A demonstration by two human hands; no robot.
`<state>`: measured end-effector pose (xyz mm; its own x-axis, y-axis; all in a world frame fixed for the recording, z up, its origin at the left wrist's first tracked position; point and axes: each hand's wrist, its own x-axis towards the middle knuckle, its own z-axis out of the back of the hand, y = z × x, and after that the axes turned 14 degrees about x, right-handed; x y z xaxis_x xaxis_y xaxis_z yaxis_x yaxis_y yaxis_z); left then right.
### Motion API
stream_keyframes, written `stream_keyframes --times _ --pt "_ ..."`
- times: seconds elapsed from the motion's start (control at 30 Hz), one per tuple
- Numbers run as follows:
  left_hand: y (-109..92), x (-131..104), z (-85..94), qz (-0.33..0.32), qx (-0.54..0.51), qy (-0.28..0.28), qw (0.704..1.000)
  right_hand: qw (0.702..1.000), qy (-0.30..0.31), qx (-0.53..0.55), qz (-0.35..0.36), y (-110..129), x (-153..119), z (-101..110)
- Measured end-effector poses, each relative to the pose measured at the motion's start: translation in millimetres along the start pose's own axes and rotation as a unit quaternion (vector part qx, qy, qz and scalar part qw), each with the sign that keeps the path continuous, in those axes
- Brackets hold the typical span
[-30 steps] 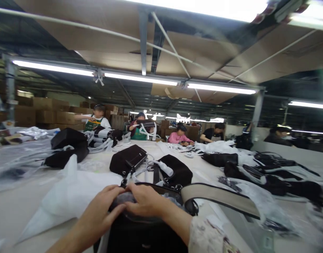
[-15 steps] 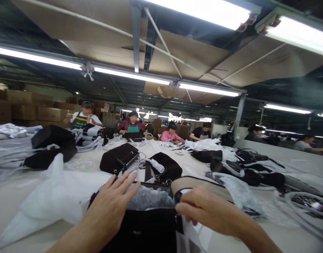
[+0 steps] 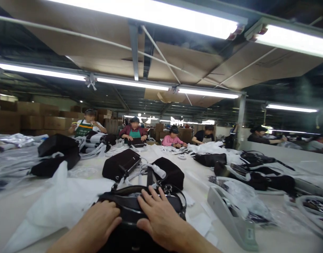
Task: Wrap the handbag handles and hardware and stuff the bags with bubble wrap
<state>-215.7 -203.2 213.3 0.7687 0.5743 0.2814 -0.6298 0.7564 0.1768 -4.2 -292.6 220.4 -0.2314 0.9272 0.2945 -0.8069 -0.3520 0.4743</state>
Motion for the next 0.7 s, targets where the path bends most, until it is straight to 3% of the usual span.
stream_keyframes --times 0.1,0.17,0.27,0.33,0.4,0.53,0.63,0.7 --pt "-11 -6 14.9 0.031 0.036 0.045 0.998 0.999 0.004 0.036 0.019 -1 -7 8" --pt "-19 -9 29.3 0.026 0.026 0.021 0.999 0.994 -0.065 0.092 0.005 -11 -19 32" --pt "-36 -3 49.9 0.011 0.005 -0.021 1.000 0.966 -0.213 0.115 -0.094 -40 -39 72" --pt "-52 12 58.1 -0.012 -0.008 -0.024 1.000 0.947 -0.251 0.119 -0.163 -62 -49 85" --pt "-71 37 59.5 -0.035 -0.029 -0.017 0.999 0.938 -0.249 0.142 -0.196 -81 -53 83" --pt "-101 97 46.4 -0.098 -0.108 0.001 0.989 0.918 -0.235 0.226 -0.224 -101 -50 52" --pt "-107 129 33.4 -0.102 -0.144 0.029 0.984 0.898 -0.250 0.289 -0.216 -108 -42 36" --pt "-106 140 27.4 -0.078 -0.179 0.027 0.980 0.888 -0.284 0.317 -0.176 -110 -37 38"
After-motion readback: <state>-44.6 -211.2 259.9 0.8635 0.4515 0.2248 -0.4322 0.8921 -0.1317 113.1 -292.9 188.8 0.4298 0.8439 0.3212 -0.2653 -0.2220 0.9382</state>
